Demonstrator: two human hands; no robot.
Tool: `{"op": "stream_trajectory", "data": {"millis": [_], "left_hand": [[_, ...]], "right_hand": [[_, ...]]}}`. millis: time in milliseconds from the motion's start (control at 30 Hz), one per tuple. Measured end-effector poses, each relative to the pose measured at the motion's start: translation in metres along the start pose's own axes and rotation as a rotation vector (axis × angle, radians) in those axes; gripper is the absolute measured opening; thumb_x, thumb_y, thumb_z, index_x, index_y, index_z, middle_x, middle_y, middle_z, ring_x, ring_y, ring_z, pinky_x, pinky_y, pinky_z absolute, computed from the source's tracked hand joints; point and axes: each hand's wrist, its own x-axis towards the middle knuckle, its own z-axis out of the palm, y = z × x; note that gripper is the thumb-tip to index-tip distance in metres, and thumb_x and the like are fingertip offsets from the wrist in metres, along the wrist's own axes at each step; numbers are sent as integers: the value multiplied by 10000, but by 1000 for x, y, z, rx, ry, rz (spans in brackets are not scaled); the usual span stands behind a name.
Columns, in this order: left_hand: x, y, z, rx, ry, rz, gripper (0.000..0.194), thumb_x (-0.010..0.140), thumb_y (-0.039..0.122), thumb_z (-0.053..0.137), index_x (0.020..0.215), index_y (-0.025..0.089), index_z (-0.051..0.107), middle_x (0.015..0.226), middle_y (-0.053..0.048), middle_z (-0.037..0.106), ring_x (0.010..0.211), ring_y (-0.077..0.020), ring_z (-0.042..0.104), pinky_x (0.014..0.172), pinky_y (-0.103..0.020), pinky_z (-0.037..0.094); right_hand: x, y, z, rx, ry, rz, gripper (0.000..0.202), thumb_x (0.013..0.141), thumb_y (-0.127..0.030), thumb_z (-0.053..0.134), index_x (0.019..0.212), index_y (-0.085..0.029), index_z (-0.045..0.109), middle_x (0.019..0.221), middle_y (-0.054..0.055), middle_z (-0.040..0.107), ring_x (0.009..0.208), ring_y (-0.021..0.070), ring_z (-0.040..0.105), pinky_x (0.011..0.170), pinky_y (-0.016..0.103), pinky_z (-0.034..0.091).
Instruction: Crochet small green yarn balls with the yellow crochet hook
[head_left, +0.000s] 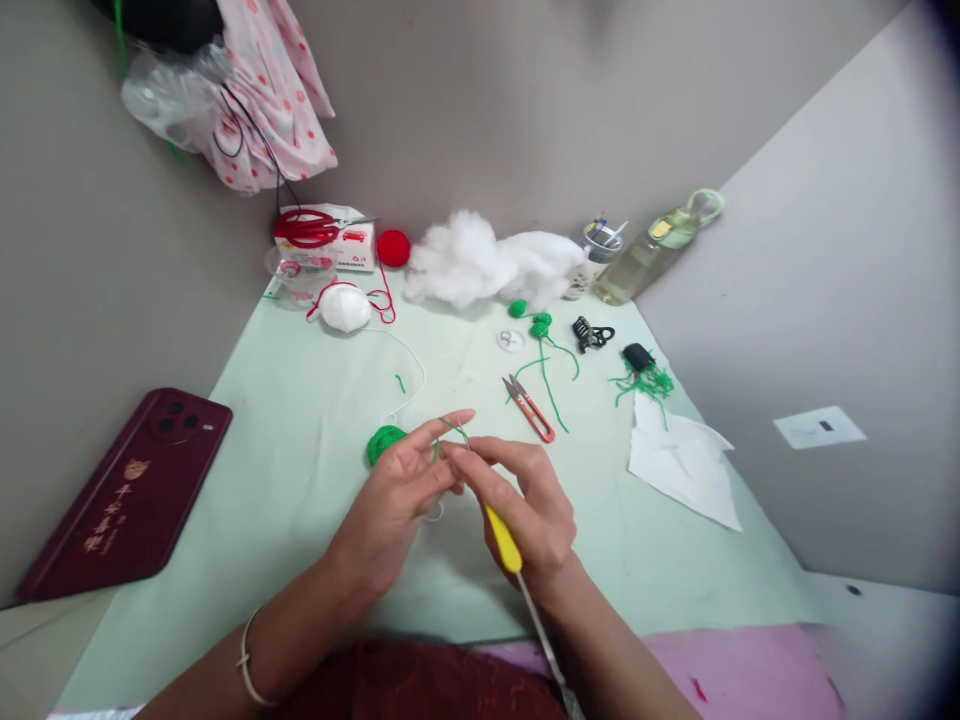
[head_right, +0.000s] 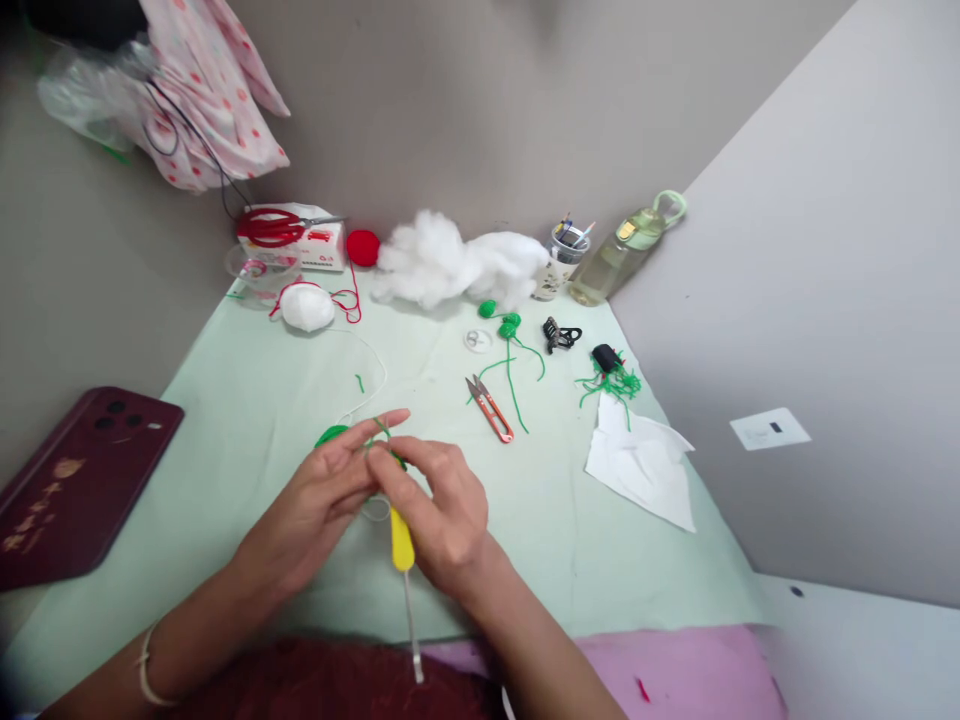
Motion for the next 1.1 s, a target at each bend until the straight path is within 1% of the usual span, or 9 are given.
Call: {"op": "stream_trajectory", "data": {"millis": [67, 133, 200, 300, 400, 667, 833, 1000, 1100], "left_hand": [[2, 4, -1, -98, -20, -74, 343, 832, 275, 860, 1156, 170, 821, 524, 120, 367, 493, -46, 254, 728, -244, 480], [3, 8, -2, -144, -21, -65, 303, 827, 243, 849, 1117, 158, 838, 540, 132, 318, 485, -33, 120, 682, -229, 475], [3, 10, -1, -107, -12, -23, 301, 819, 220, 848, 1116, 177, 841, 627, 96, 459, 484, -20, 150, 629, -215, 450], [2, 9, 0, 24, -14, 42, 326, 802, 243, 872, 1126, 221, 836, 829, 24, 631, 512, -23, 297, 567, -215, 404], [0, 5, 0, 116, -19, 70, 351, 817, 291, 876, 1164, 265, 827, 927, 13, 647, 531, -22, 364, 564, -219, 396], [-2, 8, -2, 152, -27, 81, 308, 858, 292, 839, 1165, 298, 825, 965, 25, 632, 525, -11, 342, 569, -219, 379], [-3, 8, -2, 168, -9, 109, 294, 854, 289, 841, 1147, 280, 825, 922, 23, 621, 567, -42, 410, 564, -224, 381], [-4, 3, -3, 225, 33, 171, 368, 857, 298, 852, 1217, 262, 787, 884, 27, 613, 633, -73, 465, 613, -219, 427], [-4, 1, -3, 129, -7, 94, 493, 848, 310, 864, 1320, 245, 738, 785, 46, 567, 602, -70, 431, 584, -205, 405]], "right_hand": [[3, 1, -4, 90, 39, 91, 358, 994, -83, 619, 1230, -305, 771, 1043, 63, 795, 928, 202, 753, 779, 342, 630], [8, 1, -7, 275, 104, 268, 253, 1035, -149, 580, 1115, -270, 787, 913, 45, 776, 780, 176, 725, 708, 334, 616], [14, 1, -7, 434, 105, 406, 202, 1049, -243, 589, 1024, -242, 790, 858, 39, 757, 693, 162, 686, 650, 327, 602], [17, 2, -5, 495, 34, 462, 180, 1019, -316, 654, 971, -226, 803, 868, 50, 770, 698, 163, 680, 641, 321, 600], [15, 6, -4, 523, 50, 507, 170, 1012, -330, 669, 992, -231, 807, 882, 47, 781, 694, 158, 685, 652, 321, 604], [16, 8, -7, 711, 76, 591, 219, 1034, -353, 637, 961, -215, 790, 914, 54, 795, 694, 152, 723, 661, 311, 630], [13, 1, -12, 518, 44, 480, 220, 1071, -259, 552, 1023, -222, 764, 945, 56, 794, 735, 161, 731, 687, 323, 632], [5, -3, -12, 79, -59, 34, 304, 1034, -104, 532, 1239, -245, 707, 1032, 81, 801, 904, 199, 752, 776, 352, 639], [0, -1, -8, -150, -81, -133, 364, 1004, -104, 590, 1307, -267, 708, 1090, 99, 793, 979, 222, 761, 777, 349, 649]]}}
